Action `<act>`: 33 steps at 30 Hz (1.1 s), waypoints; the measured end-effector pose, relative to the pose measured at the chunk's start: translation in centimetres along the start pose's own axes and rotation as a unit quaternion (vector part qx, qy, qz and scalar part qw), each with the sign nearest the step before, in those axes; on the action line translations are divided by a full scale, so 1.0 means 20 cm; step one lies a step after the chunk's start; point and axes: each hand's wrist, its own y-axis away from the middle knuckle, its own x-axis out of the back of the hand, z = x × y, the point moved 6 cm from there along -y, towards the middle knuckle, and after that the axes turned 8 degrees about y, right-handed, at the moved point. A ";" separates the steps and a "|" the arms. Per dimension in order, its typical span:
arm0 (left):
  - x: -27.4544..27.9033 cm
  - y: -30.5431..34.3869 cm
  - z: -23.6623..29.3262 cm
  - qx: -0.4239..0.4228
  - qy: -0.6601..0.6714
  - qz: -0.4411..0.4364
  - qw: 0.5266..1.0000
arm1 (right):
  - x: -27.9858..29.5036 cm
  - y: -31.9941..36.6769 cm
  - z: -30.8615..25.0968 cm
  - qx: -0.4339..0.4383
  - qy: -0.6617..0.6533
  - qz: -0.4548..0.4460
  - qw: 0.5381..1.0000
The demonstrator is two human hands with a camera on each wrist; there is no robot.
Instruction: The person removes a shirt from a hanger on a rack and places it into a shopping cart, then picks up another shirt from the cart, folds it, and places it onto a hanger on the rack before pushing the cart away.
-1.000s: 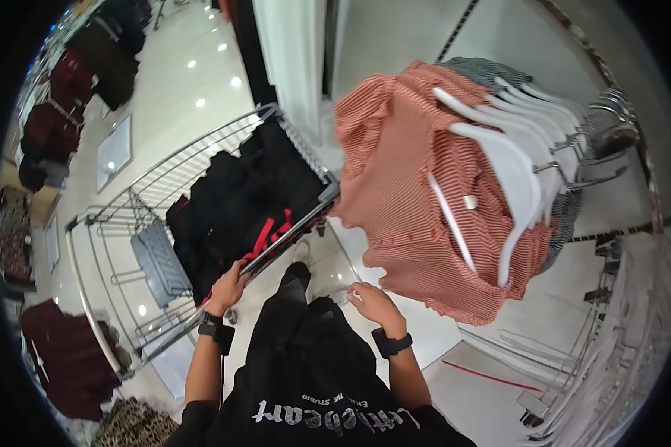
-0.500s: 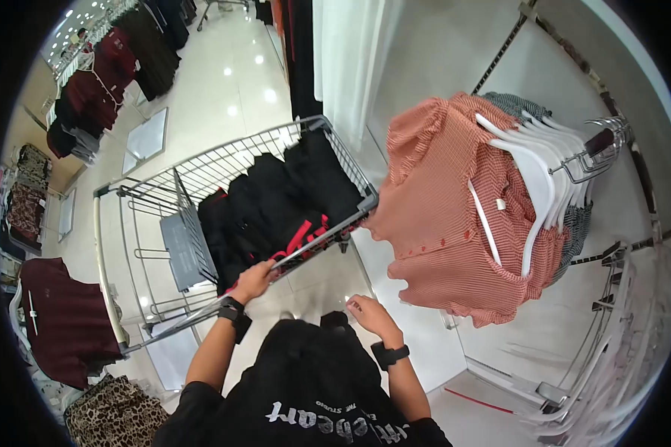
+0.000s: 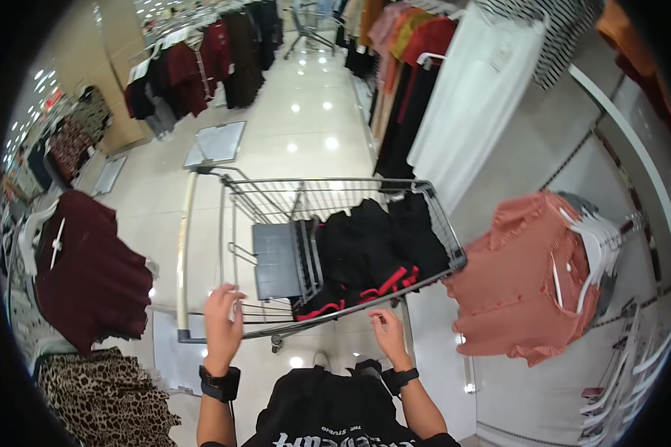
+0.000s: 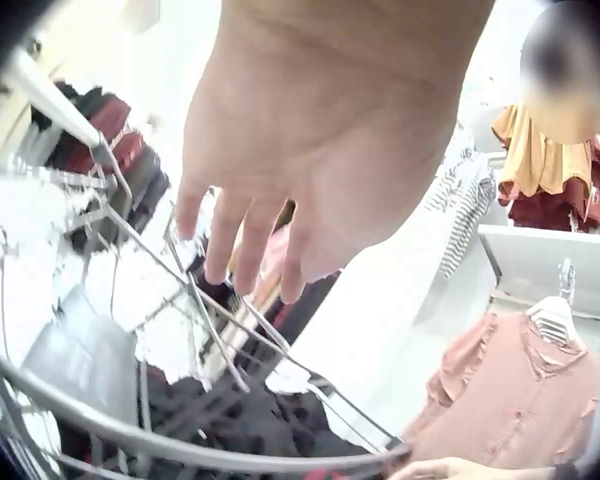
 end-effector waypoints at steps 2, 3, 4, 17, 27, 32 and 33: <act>0.24 0.03 -0.09 0.030 -0.129 0.092 0.987 | -0.07 -0.04 -0.26 0.061 0.000 0.066 0.996; 0.35 0.05 -0.13 0.045 -0.193 0.138 0.970 | -0.16 -0.07 -0.35 0.095 0.016 0.065 0.993; 0.41 0.10 -0.23 0.079 -0.232 0.144 0.959 | -0.23 -0.08 -0.42 0.130 0.032 0.065 0.989; 0.31 0.37 -0.70 0.252 -0.040 0.056 0.965 | -0.93 0.10 -0.68 0.363 0.238 -0.097 0.896; 0.24 0.35 -0.72 0.206 -0.166 0.042 0.963 | -0.96 0.06 -0.66 0.322 0.256 -0.009 0.911; 0.25 0.35 -0.73 0.183 -0.152 0.039 0.971 | -0.99 0.02 -0.66 0.278 0.307 0.002 0.910; 0.24 0.35 -0.76 0.179 -0.136 0.036 0.974 | -1.01 0.01 -0.65 0.242 0.340 -0.027 0.908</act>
